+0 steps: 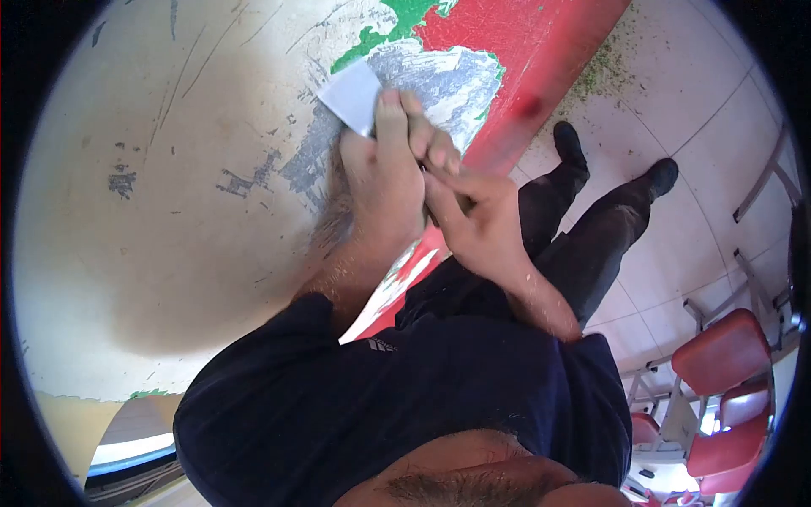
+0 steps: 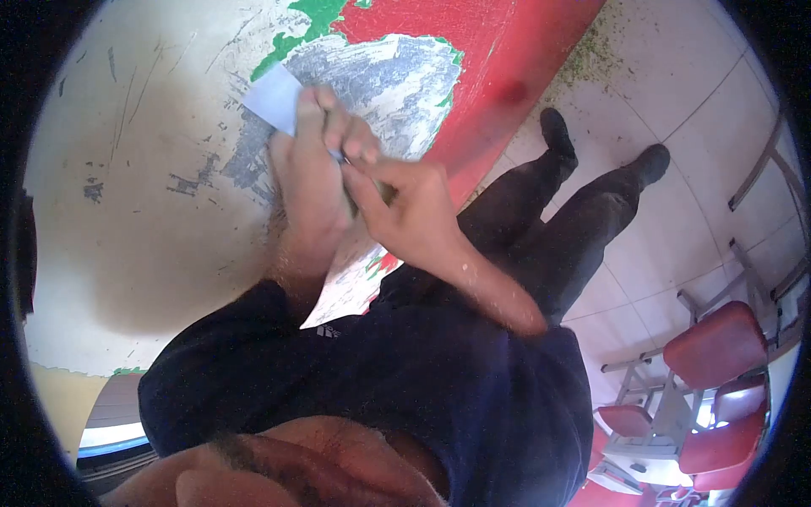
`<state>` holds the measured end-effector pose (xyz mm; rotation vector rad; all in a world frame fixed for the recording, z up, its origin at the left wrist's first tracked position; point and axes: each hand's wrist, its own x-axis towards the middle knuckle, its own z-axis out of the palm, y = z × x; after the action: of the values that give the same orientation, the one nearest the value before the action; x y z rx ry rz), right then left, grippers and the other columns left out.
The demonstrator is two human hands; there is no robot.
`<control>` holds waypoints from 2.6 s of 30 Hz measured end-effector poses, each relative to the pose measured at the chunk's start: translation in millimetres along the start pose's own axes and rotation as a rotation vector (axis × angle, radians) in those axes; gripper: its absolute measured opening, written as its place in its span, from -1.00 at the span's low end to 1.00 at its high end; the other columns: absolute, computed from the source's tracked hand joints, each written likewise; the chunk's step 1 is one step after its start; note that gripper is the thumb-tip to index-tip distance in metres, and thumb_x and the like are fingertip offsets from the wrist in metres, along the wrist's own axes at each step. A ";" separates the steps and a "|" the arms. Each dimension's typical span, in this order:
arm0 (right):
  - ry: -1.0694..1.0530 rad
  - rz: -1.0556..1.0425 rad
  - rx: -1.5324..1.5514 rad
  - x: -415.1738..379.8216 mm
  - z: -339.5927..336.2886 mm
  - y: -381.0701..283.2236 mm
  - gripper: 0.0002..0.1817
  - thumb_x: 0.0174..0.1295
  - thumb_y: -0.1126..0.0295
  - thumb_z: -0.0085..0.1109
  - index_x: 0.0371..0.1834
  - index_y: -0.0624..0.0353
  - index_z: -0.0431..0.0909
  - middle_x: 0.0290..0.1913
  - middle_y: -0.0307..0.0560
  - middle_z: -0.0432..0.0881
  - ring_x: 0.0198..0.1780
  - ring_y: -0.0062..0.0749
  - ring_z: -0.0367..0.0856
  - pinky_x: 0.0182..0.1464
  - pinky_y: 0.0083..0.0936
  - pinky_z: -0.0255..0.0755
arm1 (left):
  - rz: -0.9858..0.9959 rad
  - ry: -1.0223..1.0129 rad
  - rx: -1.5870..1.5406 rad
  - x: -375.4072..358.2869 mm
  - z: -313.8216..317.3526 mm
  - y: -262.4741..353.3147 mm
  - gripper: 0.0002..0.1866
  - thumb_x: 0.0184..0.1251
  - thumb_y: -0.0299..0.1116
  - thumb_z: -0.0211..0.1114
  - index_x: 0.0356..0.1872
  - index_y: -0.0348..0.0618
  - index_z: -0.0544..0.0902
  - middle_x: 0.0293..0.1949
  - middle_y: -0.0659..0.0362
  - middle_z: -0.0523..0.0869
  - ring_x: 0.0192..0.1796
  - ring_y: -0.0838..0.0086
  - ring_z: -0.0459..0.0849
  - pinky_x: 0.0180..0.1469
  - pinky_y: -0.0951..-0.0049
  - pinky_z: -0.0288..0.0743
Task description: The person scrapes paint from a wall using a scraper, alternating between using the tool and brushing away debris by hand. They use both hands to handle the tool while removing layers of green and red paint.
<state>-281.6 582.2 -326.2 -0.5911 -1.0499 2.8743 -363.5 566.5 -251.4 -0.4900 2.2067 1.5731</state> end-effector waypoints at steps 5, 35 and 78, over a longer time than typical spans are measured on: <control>-0.006 0.042 0.013 -6.1 -7.1 -4.7 -0.85 0.25 0.46 0.22 -0.25 0.35 0.66 -0.72 -0.17 0.39 -0.56 -0.80 0.29 -0.57 -0.60 0.20 | -0.018 0.018 -0.030 -1.8 4.4 -4.7 -0.77 0.56 -0.22 -0.09 -0.30 -0.12 0.37 -0.58 0.30 0.24 -0.53 0.55 0.31 -0.42 0.44 0.39; 0.164 -0.143 -0.160 5.9 2.2 -7.7 -0.87 0.22 0.55 0.19 -0.22 0.36 0.65 -0.65 0.08 0.50 -0.64 -0.62 0.45 -0.58 -0.53 0.29 | -0.012 -0.155 -0.019 19.3 14.3 5.7 -0.74 0.57 -0.21 -0.12 -0.30 -0.12 0.38 -0.60 0.34 0.27 -0.56 0.59 0.33 -0.47 0.50 0.37; 0.205 -0.179 -0.235 20.1 -13.3 4.3 -0.88 0.16 0.48 0.26 -0.30 0.32 0.66 -0.66 0.14 0.46 -0.66 -0.47 0.47 -0.56 -0.45 0.32 | -0.031 -0.132 -0.022 34.3 25.5 -10.2 -0.73 0.56 -0.19 -0.10 -0.33 -0.11 0.38 -0.59 0.33 0.28 -0.54 0.57 0.35 -0.45 0.47 0.39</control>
<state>-295.1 590.1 -345.1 -0.7427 -1.3399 2.4957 -385.4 585.6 -284.4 -0.4121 2.0763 1.5691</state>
